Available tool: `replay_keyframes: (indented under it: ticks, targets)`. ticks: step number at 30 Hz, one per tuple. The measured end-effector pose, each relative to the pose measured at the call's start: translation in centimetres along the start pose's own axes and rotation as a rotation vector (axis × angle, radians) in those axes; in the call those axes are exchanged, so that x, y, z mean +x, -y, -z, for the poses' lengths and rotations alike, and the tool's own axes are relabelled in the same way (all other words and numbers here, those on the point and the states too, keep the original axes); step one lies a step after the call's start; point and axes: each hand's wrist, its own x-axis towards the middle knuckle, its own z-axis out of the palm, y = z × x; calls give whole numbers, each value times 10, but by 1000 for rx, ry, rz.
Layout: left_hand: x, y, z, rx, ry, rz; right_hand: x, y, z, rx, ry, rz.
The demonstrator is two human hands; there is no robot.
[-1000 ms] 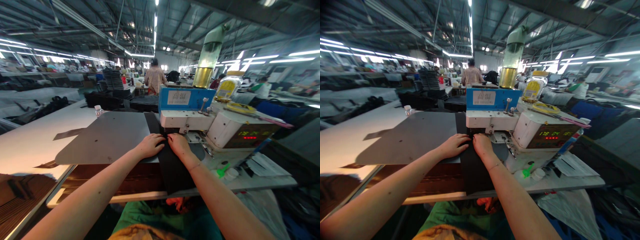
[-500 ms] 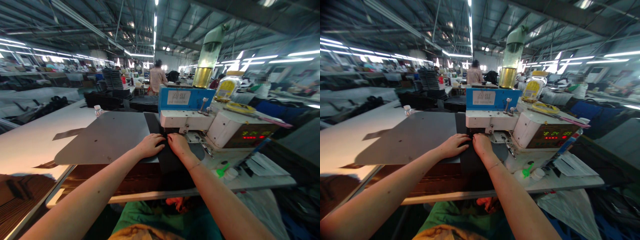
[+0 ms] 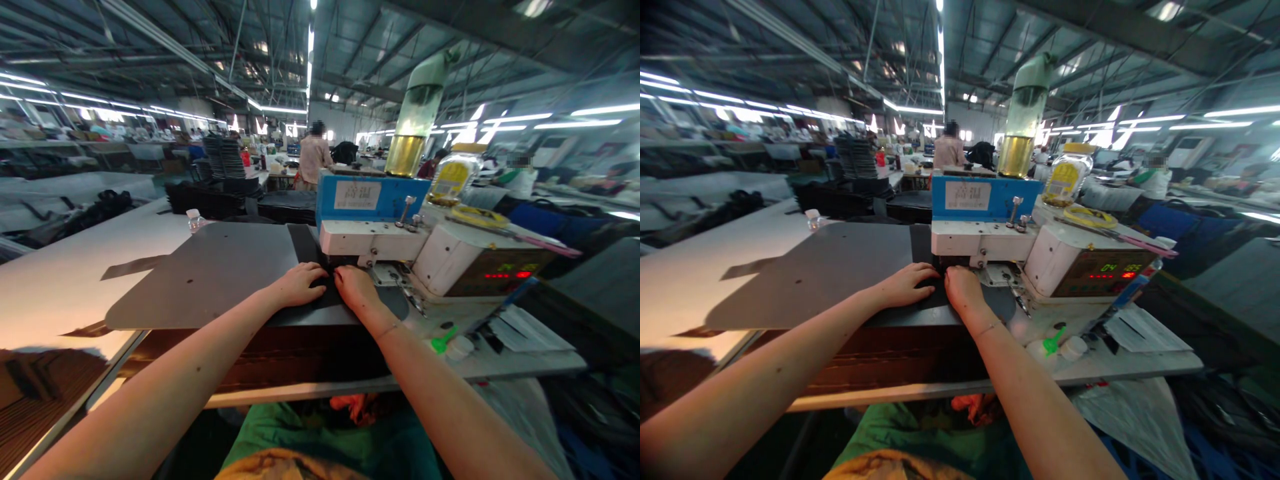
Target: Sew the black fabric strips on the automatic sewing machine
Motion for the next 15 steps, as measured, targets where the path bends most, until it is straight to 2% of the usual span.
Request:
replay_keyframes:
  ticks: [15]
  targets:
    - [19, 27, 3, 55, 8, 48, 6, 4, 2, -45, -19, 8]
